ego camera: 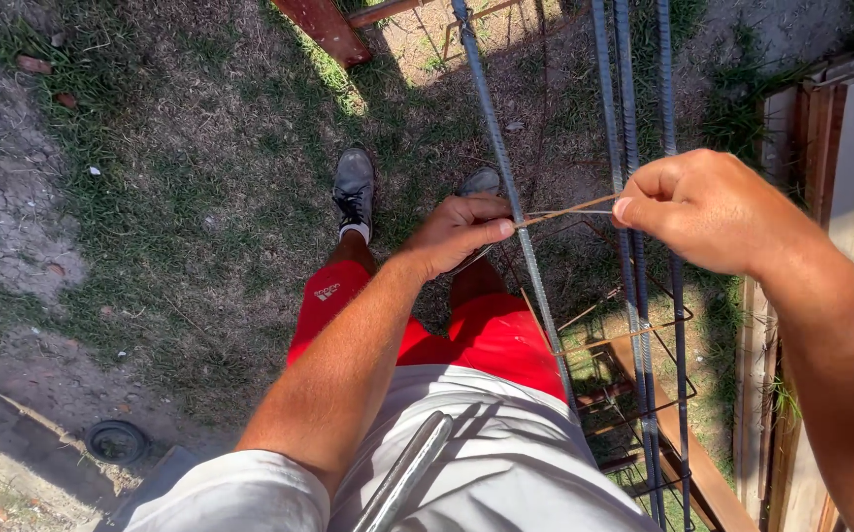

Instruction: The person ties a metal wire around intersecting rebar rods on a construction site. They wrap the wire by hand and then use pliers to twist and secure the wire at multiple points along the rebar grid.

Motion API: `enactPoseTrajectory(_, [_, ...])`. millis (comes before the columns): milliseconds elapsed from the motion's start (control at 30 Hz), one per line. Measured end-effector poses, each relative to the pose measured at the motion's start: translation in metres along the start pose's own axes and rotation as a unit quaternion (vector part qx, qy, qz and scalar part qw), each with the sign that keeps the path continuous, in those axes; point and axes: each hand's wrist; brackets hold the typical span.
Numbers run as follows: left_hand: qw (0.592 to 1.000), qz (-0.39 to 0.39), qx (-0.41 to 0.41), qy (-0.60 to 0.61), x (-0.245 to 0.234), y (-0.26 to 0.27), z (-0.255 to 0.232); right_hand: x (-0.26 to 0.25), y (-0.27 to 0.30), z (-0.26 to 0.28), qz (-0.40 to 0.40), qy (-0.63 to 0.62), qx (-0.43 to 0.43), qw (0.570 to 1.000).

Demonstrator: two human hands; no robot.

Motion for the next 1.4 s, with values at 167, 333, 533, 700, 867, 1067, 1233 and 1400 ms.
enactPoseTrajectory(167, [1.0, -0.011, -0.001, -0.004, -0.004, -0.003, 0.007, 0.079, 0.008, -0.008, 0.067, -0.575, -0.032, 0.815])
enactPoseTrajectory(333, [0.995, -0.051, 0.037, 0.071, -0.004, -0.001, -0.012, 0.205, 0.027, 0.042, -0.011, -0.663, -0.025, 0.748])
enactPoseTrajectory(533, [0.998, -0.027, 0.052, 0.023, -0.012, -0.01, 0.009, 0.298, -0.032, 0.084, -0.134, -0.667, -0.082, 0.728])
enactPoseTrajectory(700, [0.998, -0.01, 0.061, -0.012, -0.018, -0.014, -0.005, 0.312, -0.085, 0.08, -0.234, -0.584, -0.084, 0.773])
enactPoseTrajectory(867, [0.998, 0.015, 0.047, -0.031, -0.025, -0.013, -0.013, 0.332, -0.129, 0.054, -0.472, -0.329, -0.039, 0.817])
enactPoseTrajectory(1067, [0.999, 0.023, 0.032, -0.012, -0.015, -0.009, -0.034, 0.323, -0.182, 0.046, -0.47, -0.643, 0.102, 0.596])
enactPoseTrajectory(1233, [0.999, 0.03, 0.022, -0.02, -0.018, -0.007, -0.027, 0.268, -0.113, 0.102, -0.344, -0.703, 0.078, 0.617])
enactPoseTrajectory(1400, [0.998, 0.048, 0.021, -0.043, -0.015, -0.006, -0.012, 0.332, -0.045, 0.074, -0.145, -0.729, -0.103, 0.661])
Point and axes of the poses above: each hand's wrist, its own y-axis away from the middle knuckle, its own x-axis out of the palm, z = x × y, and after that the axes turned 6 degrees about z, right-handed
